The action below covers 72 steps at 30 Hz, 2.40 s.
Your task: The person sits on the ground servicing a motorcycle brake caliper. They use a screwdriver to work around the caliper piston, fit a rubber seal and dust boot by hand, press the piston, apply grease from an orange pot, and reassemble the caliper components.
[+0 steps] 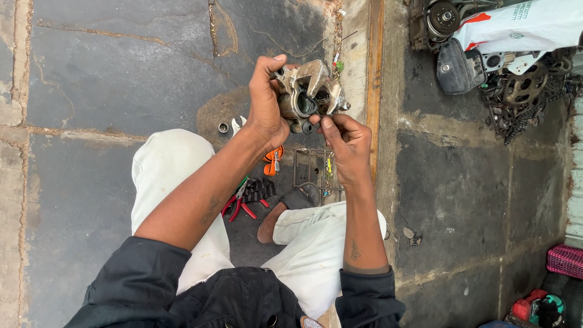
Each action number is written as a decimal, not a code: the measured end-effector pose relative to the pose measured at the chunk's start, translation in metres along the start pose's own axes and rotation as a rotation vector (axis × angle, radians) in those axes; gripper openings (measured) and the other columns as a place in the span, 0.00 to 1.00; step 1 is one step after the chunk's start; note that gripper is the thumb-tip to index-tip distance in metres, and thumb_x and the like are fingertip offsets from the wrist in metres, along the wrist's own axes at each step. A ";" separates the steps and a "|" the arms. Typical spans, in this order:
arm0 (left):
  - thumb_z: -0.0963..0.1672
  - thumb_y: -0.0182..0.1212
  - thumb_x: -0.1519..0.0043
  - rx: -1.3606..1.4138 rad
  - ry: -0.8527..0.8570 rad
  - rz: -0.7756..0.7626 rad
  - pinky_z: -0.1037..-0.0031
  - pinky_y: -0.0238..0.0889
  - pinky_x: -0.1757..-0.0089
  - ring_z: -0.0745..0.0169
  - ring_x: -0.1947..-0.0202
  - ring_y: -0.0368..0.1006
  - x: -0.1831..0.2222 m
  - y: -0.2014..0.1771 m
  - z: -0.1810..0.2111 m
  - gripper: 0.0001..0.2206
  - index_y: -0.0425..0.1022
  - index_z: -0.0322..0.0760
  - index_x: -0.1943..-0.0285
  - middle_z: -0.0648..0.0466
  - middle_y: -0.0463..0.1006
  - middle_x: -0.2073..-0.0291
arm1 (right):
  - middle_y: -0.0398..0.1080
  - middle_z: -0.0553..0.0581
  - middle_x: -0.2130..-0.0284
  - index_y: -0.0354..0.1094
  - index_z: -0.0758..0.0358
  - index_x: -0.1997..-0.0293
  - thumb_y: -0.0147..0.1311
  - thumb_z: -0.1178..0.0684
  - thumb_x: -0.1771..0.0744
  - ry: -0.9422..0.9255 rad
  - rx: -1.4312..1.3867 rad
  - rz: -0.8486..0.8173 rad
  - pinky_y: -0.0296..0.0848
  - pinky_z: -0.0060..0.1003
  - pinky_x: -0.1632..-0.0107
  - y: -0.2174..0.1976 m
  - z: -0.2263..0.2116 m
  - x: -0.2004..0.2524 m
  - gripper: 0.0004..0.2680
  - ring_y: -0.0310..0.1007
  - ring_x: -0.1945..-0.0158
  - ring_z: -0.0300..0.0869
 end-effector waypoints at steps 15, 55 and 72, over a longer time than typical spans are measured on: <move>0.60 0.50 0.47 0.035 -0.022 0.063 0.63 0.74 0.73 0.54 0.67 0.81 0.000 0.003 0.000 0.31 0.79 0.30 0.54 0.45 0.82 0.66 | 0.78 0.58 0.62 0.75 0.71 0.54 0.61 0.55 0.31 -0.068 -0.208 0.073 0.68 0.29 0.61 -0.012 0.006 0.006 0.08 0.70 0.65 0.35; 0.65 0.64 0.47 -0.959 -0.488 1.248 0.56 0.62 0.43 0.39 0.41 0.68 -0.028 -0.383 -0.181 0.43 0.66 0.34 0.32 0.40 0.69 0.37 | 0.64 0.47 0.74 0.69 0.55 0.54 0.45 0.47 0.25 -0.169 -0.930 -0.296 0.64 0.37 0.59 -0.045 -0.033 0.058 0.08 0.60 0.67 0.36; 0.52 0.60 0.35 -1.294 0.345 0.015 0.65 0.68 0.59 0.59 0.69 0.77 -0.085 -0.006 -0.059 0.16 0.84 0.37 0.57 0.51 0.83 0.71 | 0.63 0.49 0.75 0.65 0.57 0.57 0.46 0.44 0.26 -0.249 -0.737 -0.211 0.62 0.38 0.58 -0.044 -0.032 0.062 0.09 0.58 0.68 0.37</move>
Point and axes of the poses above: each hand's wrist, its own x-axis away from the middle knuckle, its own y-axis out of the palm, z = x × y, the point moved 3 cm from there along -x, towards the middle knuckle
